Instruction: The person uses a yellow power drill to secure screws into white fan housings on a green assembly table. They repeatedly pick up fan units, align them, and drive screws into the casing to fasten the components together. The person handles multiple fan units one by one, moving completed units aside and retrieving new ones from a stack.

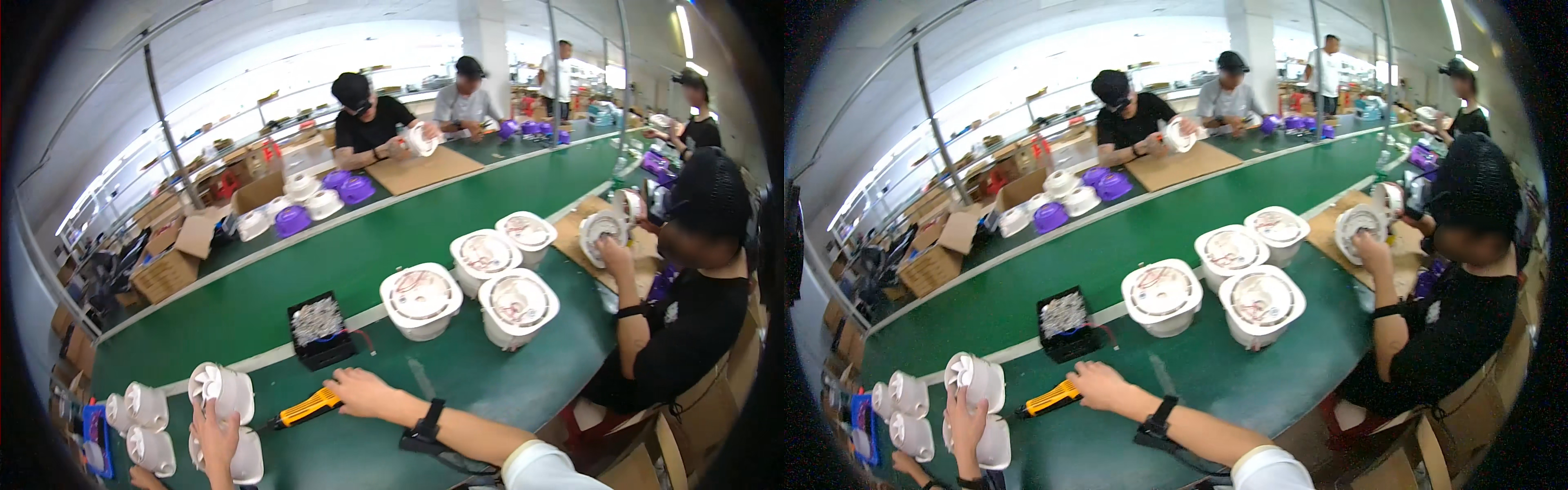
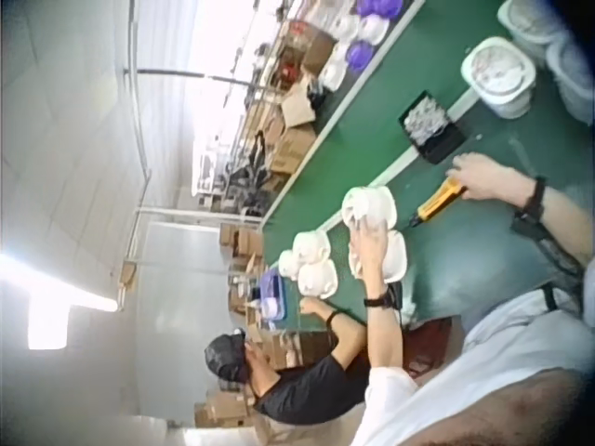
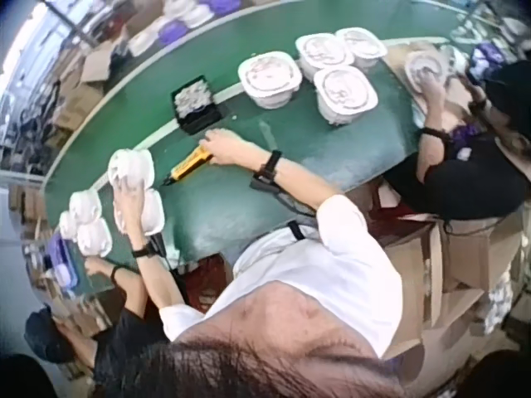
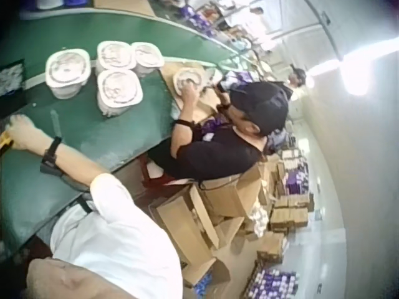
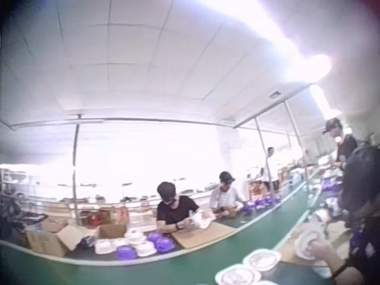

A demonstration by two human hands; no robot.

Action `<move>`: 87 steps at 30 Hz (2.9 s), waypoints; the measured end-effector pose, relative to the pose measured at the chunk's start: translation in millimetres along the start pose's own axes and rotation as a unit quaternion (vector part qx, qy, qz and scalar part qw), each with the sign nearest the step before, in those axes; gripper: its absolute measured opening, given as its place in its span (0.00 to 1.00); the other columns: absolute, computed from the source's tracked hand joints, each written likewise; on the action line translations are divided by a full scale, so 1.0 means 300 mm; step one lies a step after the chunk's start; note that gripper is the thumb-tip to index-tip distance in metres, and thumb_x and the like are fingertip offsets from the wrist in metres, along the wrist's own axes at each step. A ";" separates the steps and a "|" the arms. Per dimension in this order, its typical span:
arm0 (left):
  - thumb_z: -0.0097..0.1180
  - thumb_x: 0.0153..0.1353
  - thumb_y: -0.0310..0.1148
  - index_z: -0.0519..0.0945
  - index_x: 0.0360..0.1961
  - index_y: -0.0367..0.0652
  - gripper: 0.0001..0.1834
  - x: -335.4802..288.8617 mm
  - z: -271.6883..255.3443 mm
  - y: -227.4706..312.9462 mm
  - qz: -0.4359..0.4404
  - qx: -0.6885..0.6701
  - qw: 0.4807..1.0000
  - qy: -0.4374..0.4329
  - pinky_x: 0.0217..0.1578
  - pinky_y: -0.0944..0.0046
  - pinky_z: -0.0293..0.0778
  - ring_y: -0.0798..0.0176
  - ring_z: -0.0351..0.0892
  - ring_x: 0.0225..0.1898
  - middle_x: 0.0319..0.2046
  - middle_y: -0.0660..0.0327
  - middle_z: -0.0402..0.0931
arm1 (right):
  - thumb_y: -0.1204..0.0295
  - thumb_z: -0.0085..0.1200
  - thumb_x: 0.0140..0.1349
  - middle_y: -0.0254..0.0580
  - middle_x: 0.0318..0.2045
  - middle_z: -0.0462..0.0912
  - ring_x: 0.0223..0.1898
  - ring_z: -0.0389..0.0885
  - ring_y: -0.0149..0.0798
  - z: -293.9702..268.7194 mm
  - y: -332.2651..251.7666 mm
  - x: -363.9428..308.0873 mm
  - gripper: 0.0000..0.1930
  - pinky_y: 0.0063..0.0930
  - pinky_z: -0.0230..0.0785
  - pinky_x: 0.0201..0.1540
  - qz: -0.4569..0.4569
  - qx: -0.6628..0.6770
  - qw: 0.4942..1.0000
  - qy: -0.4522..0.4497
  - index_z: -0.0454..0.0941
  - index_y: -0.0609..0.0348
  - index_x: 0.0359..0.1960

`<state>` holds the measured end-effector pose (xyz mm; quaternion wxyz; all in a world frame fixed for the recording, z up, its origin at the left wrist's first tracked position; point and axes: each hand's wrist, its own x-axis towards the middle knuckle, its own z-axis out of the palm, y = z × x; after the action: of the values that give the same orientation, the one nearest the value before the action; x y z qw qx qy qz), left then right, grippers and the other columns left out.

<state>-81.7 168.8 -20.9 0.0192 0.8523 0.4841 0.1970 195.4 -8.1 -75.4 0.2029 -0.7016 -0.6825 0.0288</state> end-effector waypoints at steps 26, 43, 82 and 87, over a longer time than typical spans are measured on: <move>0.64 0.46 0.36 0.70 0.48 0.38 0.29 -0.281 -0.046 0.408 0.257 -0.319 0.890 0.200 0.41 0.58 0.69 0.52 0.72 0.42 0.49 0.48 0.68 | 0.71 0.57 0.54 0.45 0.42 0.77 0.41 0.76 0.46 -0.721 -0.452 -0.015 0.12 0.35 0.69 0.45 -0.262 0.101 0.941 0.191 0.73 0.58 0.39; 0.52 0.61 0.53 0.63 0.49 0.35 0.31 -0.591 -0.333 0.302 0.033 -0.610 0.760 0.222 0.28 0.62 0.72 0.59 0.73 0.25 0.35 0.51 0.72 | 0.70 0.54 0.47 0.41 0.34 0.79 0.44 0.75 0.40 0.085 -0.375 0.413 0.07 0.42 0.59 0.58 -0.189 -0.083 0.957 0.205 0.80 0.58 0.27; 0.50 0.63 0.51 0.63 0.50 0.42 0.26 -0.072 -0.297 0.541 0.165 -0.693 0.648 0.271 0.21 0.71 0.63 0.70 0.65 0.18 0.23 0.62 0.66 | 0.50 0.59 0.48 0.56 0.38 0.80 0.39 0.78 0.56 -0.228 -0.388 -0.072 0.34 0.44 0.71 0.42 -0.081 0.385 0.907 -0.147 0.71 0.69 0.48; 0.55 0.62 0.46 0.62 0.48 0.40 0.24 -0.061 -0.270 0.571 0.156 -0.660 0.682 0.274 0.22 0.68 0.67 0.67 0.67 0.19 0.22 0.60 0.66 | 0.53 0.59 0.48 0.56 0.35 0.80 0.36 0.79 0.56 -0.172 -0.407 -0.081 0.29 0.44 0.71 0.40 -0.059 0.393 0.915 -0.074 0.75 0.69 0.41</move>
<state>21.3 49.9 86.4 0.4119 0.5903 0.0730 0.6903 94.7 -46.1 5.6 0.4121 -0.5196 -0.6695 0.3345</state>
